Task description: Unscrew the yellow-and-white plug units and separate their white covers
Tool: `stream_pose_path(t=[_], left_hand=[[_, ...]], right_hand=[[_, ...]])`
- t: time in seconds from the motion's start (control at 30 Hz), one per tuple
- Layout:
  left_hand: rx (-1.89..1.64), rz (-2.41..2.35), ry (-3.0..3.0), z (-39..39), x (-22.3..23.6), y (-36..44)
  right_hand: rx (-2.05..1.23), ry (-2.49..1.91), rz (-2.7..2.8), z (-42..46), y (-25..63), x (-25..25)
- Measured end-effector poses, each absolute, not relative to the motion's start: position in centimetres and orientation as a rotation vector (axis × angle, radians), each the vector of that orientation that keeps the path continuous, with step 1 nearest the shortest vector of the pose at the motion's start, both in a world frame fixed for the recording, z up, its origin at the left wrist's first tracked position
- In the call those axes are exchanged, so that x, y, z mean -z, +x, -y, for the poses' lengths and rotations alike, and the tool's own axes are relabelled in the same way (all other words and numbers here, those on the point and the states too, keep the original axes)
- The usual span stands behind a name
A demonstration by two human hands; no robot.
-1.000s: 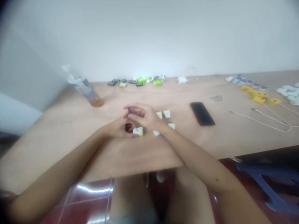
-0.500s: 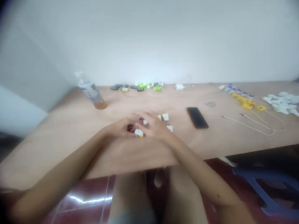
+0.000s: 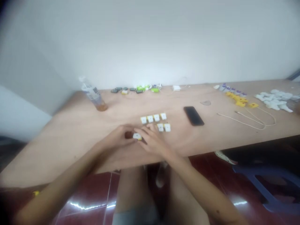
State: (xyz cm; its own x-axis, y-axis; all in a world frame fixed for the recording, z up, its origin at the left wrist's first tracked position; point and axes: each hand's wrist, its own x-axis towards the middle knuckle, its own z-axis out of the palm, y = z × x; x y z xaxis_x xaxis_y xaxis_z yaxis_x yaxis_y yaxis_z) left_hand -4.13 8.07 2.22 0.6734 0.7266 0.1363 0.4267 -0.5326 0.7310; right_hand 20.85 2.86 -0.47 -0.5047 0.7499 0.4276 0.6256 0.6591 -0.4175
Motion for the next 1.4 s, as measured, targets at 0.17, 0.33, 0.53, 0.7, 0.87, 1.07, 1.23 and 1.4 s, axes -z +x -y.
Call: stream_pose_path(t=[0.17, 0.33, 0.53, 0.7, 0.87, 1.07, 1.23, 1.4], left_hand=[[-0.745, -0.831, 2.106, -7.4, -1.1, -3.9], [-0.859, -0.952, 1.851, -7.6, -0.1, -4.4], [-0.902, -1.167, 2.058, -7.5, -0.1, -7.0], [-0.885, -1.380, 2.200, -7.5, 0.0, -10.4], [-0.843, -1.474, 2.248, -6.6, 0.0, -11.7], [-0.874, -1.581, 2.235, -5.7, 0.1, -11.3], [-0.926, -1.598, 2.222, -5.8, 0.4, -11.6], [-0.962, -1.507, 2.244, -5.7, 0.2, -11.7]], right_hand=[[-0.299, -1.062, 2.262, -2.8, 21.1, 1.4], [-0.344, -1.079, 2.246, -2.9, 21.3, 1.6], [-0.375, -1.076, 2.230, -3.1, 21.1, 1.6], [-0.324, -1.052, 2.237, -3.2, 21.0, 1.6], [-0.331, -1.067, 2.232, -3.2, 21.0, 1.4], [-0.404, -0.989, 2.200, -3.5, 21.1, 1.6], [-0.359, -1.005, 2.231, -3.2, 21.2, 1.4], [-0.323, -1.060, 2.244, -3.0, 21.1, 1.1]])
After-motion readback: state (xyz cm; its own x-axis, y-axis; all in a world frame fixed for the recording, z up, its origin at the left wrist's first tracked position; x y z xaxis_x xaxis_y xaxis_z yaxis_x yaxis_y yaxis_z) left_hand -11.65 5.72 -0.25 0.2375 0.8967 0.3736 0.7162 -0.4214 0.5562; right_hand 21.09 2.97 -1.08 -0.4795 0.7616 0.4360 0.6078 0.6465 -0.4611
